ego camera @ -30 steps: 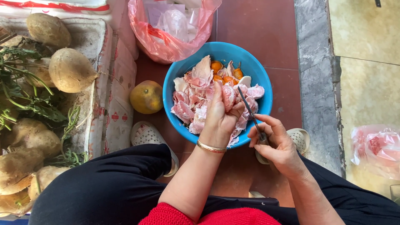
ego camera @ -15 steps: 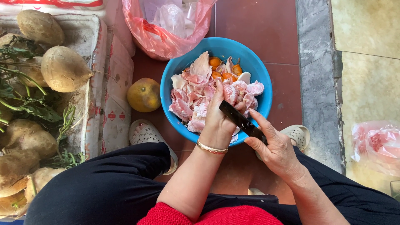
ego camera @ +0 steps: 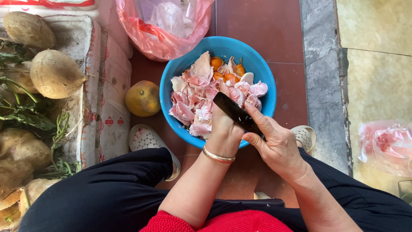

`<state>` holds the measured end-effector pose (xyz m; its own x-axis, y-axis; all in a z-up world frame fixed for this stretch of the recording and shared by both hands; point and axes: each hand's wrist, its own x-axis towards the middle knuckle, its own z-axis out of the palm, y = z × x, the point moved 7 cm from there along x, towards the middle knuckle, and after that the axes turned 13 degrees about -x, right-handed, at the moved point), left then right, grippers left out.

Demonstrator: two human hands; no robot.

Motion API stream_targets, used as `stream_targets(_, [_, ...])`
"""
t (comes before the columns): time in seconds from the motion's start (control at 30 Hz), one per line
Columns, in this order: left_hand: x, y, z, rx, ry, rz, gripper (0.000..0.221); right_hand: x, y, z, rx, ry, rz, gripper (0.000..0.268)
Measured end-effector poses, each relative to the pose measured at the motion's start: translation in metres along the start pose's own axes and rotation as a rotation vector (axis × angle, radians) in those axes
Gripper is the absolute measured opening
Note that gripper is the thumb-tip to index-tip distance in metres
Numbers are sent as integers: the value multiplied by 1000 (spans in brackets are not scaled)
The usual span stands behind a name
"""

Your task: Peeling the skin and pith off pomelo segments and placing the fruit in a bowl

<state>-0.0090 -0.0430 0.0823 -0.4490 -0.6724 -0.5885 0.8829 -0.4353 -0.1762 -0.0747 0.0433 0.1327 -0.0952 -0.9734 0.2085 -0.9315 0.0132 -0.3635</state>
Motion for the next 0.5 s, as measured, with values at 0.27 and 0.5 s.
stream_targets(0.27, [27, -6, -33, -45, -115, 8, 39, 8, 3, 2, 201, -83, 50, 62])
stream_targets(0.5, [11, 4, -16, 55, 46, 177, 30, 12, 1, 3, 183, -27, 79, 53])
